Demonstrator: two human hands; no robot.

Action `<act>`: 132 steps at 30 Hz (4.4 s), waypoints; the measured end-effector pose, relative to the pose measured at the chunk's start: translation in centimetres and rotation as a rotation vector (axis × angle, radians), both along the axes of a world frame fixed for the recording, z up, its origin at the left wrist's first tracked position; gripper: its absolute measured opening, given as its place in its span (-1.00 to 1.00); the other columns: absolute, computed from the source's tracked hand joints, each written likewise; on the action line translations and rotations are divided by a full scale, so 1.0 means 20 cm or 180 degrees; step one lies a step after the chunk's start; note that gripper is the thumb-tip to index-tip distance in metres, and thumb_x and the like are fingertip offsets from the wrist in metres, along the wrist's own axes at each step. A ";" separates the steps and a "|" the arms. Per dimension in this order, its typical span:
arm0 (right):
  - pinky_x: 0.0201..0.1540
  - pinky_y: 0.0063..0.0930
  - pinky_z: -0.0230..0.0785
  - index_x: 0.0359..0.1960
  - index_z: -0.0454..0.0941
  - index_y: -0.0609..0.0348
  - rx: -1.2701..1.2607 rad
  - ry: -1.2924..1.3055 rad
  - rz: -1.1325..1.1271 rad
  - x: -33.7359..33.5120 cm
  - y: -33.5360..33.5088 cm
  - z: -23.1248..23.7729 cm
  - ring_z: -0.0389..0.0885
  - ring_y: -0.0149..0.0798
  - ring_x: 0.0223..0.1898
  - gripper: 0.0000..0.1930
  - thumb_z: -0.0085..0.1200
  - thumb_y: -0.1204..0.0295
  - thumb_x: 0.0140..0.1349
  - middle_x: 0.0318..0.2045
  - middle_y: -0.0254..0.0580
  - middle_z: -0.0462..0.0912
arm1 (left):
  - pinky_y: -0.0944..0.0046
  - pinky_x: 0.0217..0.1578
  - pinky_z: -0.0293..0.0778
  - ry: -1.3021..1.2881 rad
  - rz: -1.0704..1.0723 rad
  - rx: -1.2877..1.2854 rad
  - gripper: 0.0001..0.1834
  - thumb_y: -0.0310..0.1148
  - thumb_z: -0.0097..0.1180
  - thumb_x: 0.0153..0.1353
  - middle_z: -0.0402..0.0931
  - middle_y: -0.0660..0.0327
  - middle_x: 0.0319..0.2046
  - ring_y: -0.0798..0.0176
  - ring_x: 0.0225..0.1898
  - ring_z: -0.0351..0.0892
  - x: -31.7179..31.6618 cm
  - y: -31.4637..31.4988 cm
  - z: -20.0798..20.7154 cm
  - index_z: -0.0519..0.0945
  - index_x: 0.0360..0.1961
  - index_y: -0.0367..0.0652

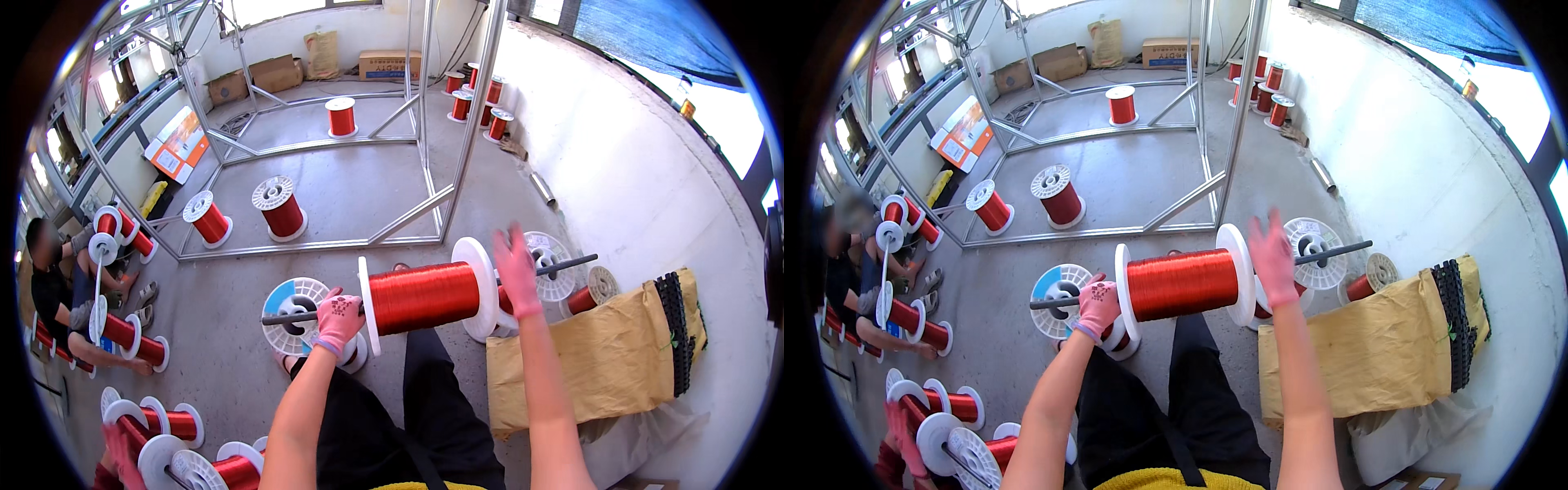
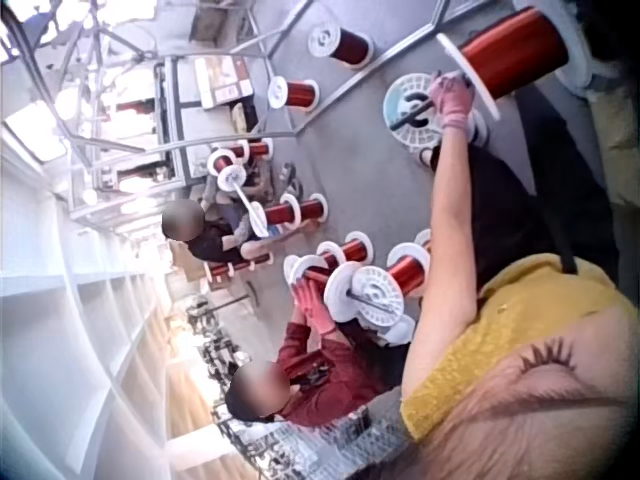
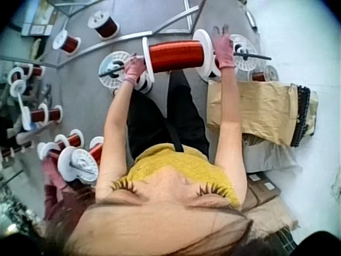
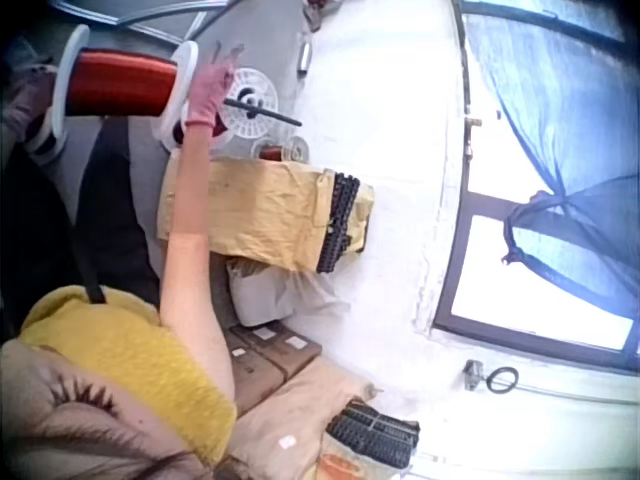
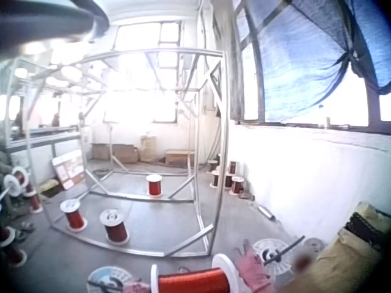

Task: The person organizes wire spools by sliding them onto a metal rod and placing them around the workspace.

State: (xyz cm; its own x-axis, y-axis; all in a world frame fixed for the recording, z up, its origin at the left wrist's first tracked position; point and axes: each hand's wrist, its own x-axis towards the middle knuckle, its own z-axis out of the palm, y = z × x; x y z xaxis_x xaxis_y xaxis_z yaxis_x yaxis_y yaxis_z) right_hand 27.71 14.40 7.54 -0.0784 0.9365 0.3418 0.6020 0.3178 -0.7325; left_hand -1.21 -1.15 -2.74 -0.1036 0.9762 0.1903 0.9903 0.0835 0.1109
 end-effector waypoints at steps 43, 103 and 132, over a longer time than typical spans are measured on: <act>-0.14 -0.35 0.30 -0.28 0.48 0.33 -0.0709 0.1270 -0.0339 0.47 -0.47 -0.56 0.52 -0.12 -0.29 -0.67 -0.18 0.26 0.32 -0.37 -0.03 0.56 | 0.23 0.13 0.27 -0.0139 0.0074 -0.0070 -0.78 -0.14 0.14 -0.05 0.61 0.21 -0.42 0.22 -0.26 0.58 -0.01 -0.02 -0.03 0.64 -0.43 0.01; -0.02 -0.27 0.31 -0.14 0.50 0.45 -0.1187 -0.0919 0.0592 -0.18 0.23 -0.10 0.55 0.02 -0.10 -0.50 -0.10 0.14 0.19 -0.22 0.16 0.59 | 0.22 0.10 0.27 -0.0303 0.0109 -0.0070 -0.82 -0.18 0.14 -0.08 0.61 0.18 -0.45 0.19 -0.28 0.59 0.02 -0.01 -0.05 0.62 -0.56 -0.02; 0.01 -0.19 0.26 -0.13 0.47 0.43 -0.0829 -0.1047 0.0628 -0.11 0.48 -0.32 0.48 0.10 -0.07 -0.49 -0.12 0.12 0.20 -0.16 0.23 0.54 | 0.25 -0.21 0.43 0.0034 0.0341 -0.0475 -0.80 -0.13 0.14 -0.15 0.60 0.26 -0.49 0.20 -0.22 0.51 0.03 0.07 -0.06 0.65 -0.53 0.04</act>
State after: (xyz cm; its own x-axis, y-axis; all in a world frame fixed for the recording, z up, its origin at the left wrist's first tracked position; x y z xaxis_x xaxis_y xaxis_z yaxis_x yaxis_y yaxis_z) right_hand 25.57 24.09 1.05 -0.3286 0.9442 0.0242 0.7624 0.2803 -0.5832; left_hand -0.52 0.20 -4.04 -0.2072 0.9772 0.0458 0.9759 0.2032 0.0790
